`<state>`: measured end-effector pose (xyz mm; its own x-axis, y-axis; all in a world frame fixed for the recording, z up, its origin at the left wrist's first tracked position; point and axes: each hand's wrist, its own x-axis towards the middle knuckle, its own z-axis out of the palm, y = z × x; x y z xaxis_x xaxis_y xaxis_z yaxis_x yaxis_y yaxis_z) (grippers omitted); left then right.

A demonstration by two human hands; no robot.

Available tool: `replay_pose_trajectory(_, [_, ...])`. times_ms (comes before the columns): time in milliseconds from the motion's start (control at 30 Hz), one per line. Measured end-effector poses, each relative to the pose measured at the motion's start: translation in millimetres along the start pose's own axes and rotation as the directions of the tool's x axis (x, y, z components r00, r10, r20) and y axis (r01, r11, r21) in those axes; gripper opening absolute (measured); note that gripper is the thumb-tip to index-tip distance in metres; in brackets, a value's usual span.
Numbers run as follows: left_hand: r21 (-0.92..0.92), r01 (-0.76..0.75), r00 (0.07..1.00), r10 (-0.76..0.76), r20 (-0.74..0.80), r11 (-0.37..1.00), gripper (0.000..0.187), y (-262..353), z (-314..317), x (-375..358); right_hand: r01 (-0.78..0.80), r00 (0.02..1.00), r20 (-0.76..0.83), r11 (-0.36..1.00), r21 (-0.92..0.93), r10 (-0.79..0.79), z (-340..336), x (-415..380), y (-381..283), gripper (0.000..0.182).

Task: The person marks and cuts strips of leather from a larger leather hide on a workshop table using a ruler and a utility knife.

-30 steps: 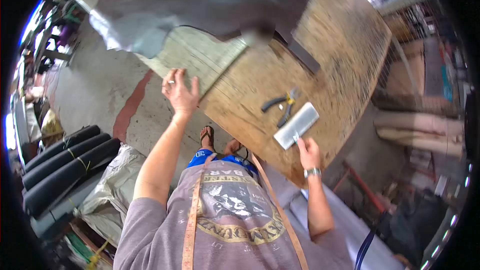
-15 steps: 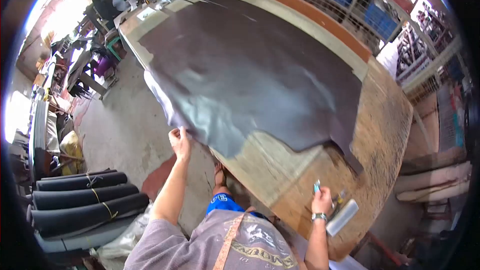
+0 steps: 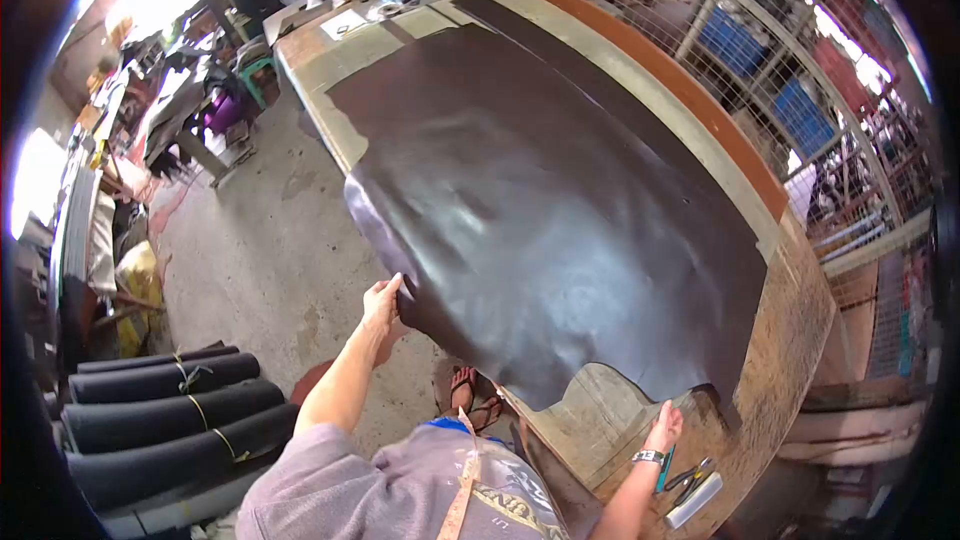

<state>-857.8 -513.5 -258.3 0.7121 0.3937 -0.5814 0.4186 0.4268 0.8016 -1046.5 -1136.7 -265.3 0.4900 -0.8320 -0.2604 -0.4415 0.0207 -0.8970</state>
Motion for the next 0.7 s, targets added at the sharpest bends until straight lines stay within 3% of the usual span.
replay_pose_trajectory(67, [0.112,-0.025,0.999,0.029,-0.036,0.993,0.026,10,0,-17,-0.067,0.996,-0.043,0.99,0.126,0.073,32,-26,-54,0.063])
replay_pose_trajectory(167, [0.173,-0.113,0.994,0.109,0.032,0.978,0.026,31,-13,-14,-0.063,0.996,-0.025,0.892,0.449,0.083,58,-23,-57,0.067])
replay_pose_trajectory(200, [0.203,-0.083,0.991,0.059,0.124,0.976,0.025,32,-30,8,-0.11,0.991,-0.01,0.855,0.507,0.133,64,-27,-69,0.067])
replay_pose_trajectory(233, [0.157,-0.078,0.986,0.053,0.157,0.985,0.025,47,-35,14,-0.219,0.97,0.037,0.805,0.552,0.238,65,-13,-65,0.063])
replay_pose_trajectory(300, [0.054,-0.052,0.971,0.038,0.237,0.997,0.024,77,-33,29,-0.187,0.972,0.019,0.716,0.672,0.236,72,-2,-65,0.057])
replay_pose_trajectory(333, [-0.026,-0.094,0.978,0.097,0.186,0.995,0.023,99,-20,30,-0.115,0.985,0.004,0.643,0.757,0.171,80,-11,-78,0.052])
replay_pose_trajectory(367, [0.019,-0.102,0.981,0.098,0.166,0.995,0.029,109,-23,59,-0.113,0.986,0.007,0.643,0.758,0.166,83,-23,-92,0.048])
replay_pose_trajectory(433, [-0.07,-0.125,0.986,0.132,0.1,0.99,0.038,143,-18,108,-0.057,0.996,-0.013,0.745,0.665,0.088,94,-28,-95,0.051])
replay_pose_trajectory(567, [-0.039,0.057,0.908,-0.035,0.417,0.998,0.042,234,-14,174,-0.121,0.981,-0.077,0.877,0.464,0.176,136,-53,-106,0.046])
replay_pose_trajectory(633, [0.132,0.03,0.887,-0.088,0.453,0.991,0.042,260,-7,215,-0.202,0.971,-0.042,0.904,0.377,0.235,157,-61,-119,0.047])
replay_pose_trajectory(667, [0.347,-0.038,0.894,-0.124,0.431,0.937,0.045,275,-5,220,-0.225,0.968,-0.023,0.908,0.355,0.249,156,-49,-103,0.044])
replay_pose_trajectory(700, [0.482,-0.096,0.882,-0.15,0.446,0.871,0.046,270,-12,231,-0.265,0.938,-0.14,0.917,0.297,0.317,166,-53,-110,0.039])
